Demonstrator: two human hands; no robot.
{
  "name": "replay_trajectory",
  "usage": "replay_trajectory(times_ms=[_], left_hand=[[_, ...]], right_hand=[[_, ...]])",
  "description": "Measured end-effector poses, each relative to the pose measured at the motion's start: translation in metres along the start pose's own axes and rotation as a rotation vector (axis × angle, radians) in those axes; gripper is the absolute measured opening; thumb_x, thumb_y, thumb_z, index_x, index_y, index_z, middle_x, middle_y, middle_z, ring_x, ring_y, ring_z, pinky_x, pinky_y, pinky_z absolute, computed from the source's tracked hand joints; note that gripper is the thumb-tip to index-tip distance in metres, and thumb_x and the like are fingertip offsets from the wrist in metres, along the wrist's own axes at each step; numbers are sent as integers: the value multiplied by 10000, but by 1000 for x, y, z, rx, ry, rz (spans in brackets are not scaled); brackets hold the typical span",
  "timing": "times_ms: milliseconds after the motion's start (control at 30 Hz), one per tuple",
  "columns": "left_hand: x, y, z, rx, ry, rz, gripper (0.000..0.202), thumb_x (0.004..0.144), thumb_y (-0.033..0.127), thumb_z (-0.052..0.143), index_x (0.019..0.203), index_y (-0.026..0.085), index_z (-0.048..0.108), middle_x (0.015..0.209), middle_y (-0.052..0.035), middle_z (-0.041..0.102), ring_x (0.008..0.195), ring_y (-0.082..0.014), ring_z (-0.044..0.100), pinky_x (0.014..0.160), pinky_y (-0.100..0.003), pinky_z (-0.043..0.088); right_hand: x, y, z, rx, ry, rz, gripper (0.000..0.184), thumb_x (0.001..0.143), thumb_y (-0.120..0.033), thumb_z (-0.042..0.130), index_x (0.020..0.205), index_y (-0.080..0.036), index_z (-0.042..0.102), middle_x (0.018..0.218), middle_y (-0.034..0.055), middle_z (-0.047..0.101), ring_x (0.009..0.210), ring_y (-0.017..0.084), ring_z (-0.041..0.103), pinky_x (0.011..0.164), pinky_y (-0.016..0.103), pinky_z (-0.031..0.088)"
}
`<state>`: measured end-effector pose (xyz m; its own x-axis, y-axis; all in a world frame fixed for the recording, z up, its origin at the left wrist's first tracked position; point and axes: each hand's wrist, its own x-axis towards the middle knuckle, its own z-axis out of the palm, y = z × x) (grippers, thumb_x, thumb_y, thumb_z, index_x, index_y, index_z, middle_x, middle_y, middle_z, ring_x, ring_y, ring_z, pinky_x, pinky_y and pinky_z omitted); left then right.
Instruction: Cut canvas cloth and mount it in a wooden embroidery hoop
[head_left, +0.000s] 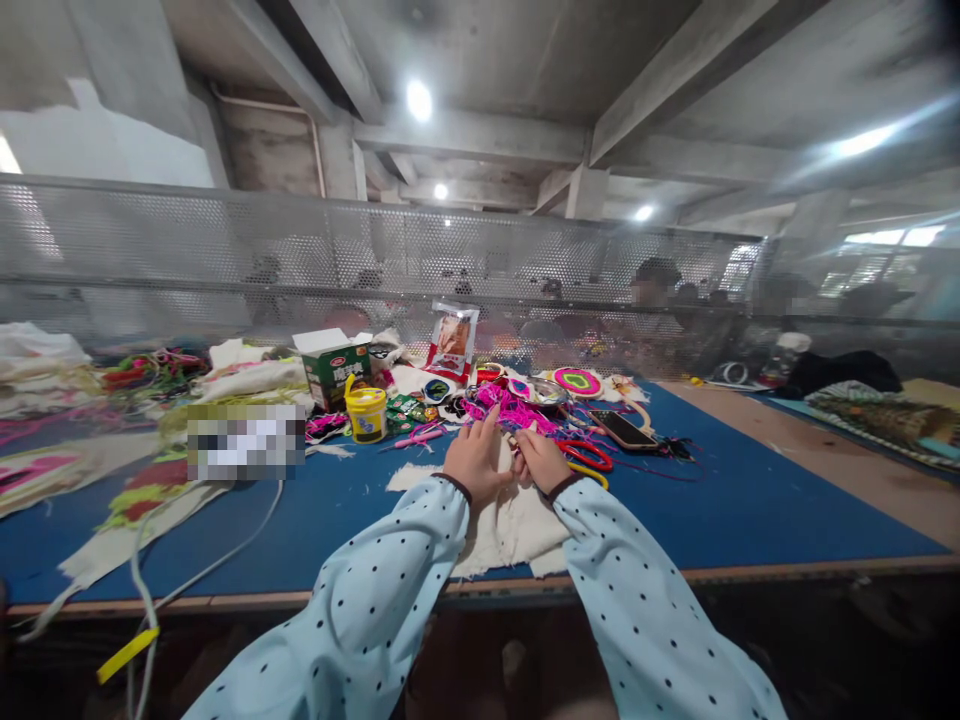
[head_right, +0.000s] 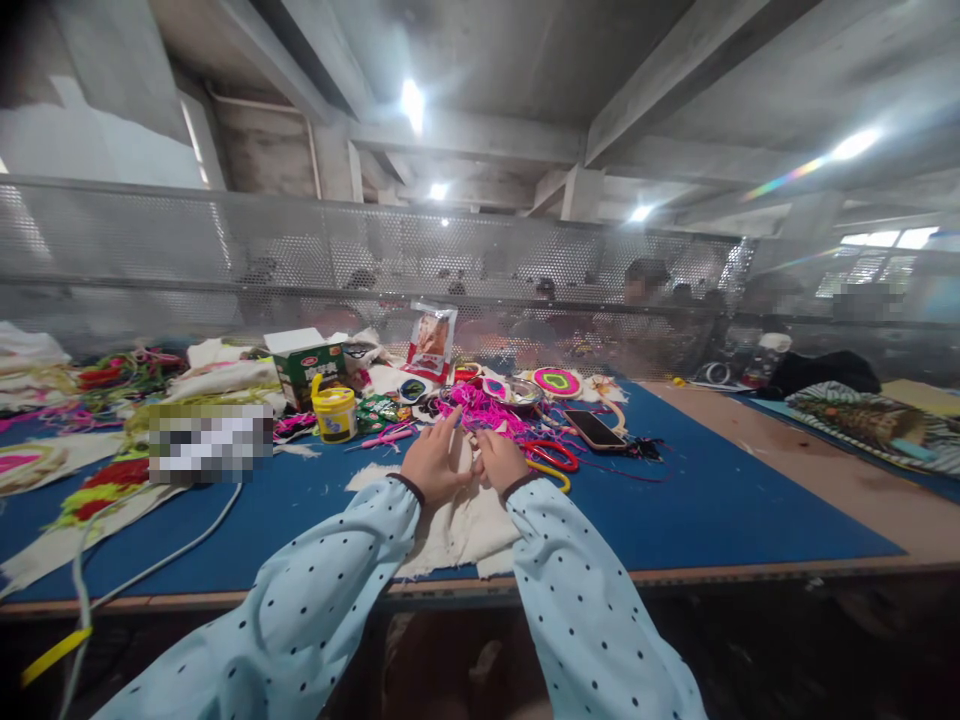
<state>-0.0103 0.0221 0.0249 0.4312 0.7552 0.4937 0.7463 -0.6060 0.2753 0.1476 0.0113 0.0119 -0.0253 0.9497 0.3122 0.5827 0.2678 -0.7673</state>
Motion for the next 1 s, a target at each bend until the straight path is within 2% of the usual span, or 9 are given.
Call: replay_trajectory(times_ms=[133,267,400,500,700,833,1000], left_hand=[[0,0,0,0,4,-5,997,584,406,663,1419,239,144,1227,-87,474,1052,-304,453,893,-389,370],[0,0,-1,-2,3,-6,1003,578,387,668,1419,244,142,1210,-83,482,1044,-302,456,885,-389,374],[0,1,-2,-5,-6,-26,1004,580,380,672,1420,246,139,1200,-80,488,1054,-301,455,893,-390,368],[0,1,-2,-17,-6,-36,982,595,379,661,1419,245,143,1203,-83,486,1062,-299,455,899,-391,361],[0,2,-3,-31,15,-43,992,591,380,660,1420,239,133,1224,-91,478,1072,-299,453,898,-386,353],[0,3,-5,-15,-5,-71,999,585,368,659,1421,242,126,1240,-88,470,1075,-299,456,902,-378,350],[0,3,-4,-11,5,-62,1010,587,376,667,1423,246,116,1248,-87,467,1082,-302,458,905,-382,352]], right_hand=[[1,2,0,-3,3,-29,321,893,-488,352,817,-209,491,546,-17,600,405,120,550,414,232,399],[3,6,1,-13,20,-20,410,921,-483,243,757,-199,488,525,-12,590,384,106,537,407,220,388],[3,7,3,2,50,-9,375,925,-469,226,858,-208,487,531,-31,584,378,107,540,391,219,384],[2,6,2,6,47,-10,351,924,-457,232,844,-218,475,537,-33,580,377,110,537,396,232,387],[0,1,-1,-59,48,-44,240,885,-444,381,852,-222,464,518,-37,576,409,120,542,429,237,367],[-1,-2,-1,-112,81,-72,163,823,-373,509,855,-218,470,486,-50,549,449,135,547,448,235,355],[-1,-2,-1,-87,68,-66,124,837,-342,482,863,-222,467,488,-53,546,425,128,534,434,237,347]])
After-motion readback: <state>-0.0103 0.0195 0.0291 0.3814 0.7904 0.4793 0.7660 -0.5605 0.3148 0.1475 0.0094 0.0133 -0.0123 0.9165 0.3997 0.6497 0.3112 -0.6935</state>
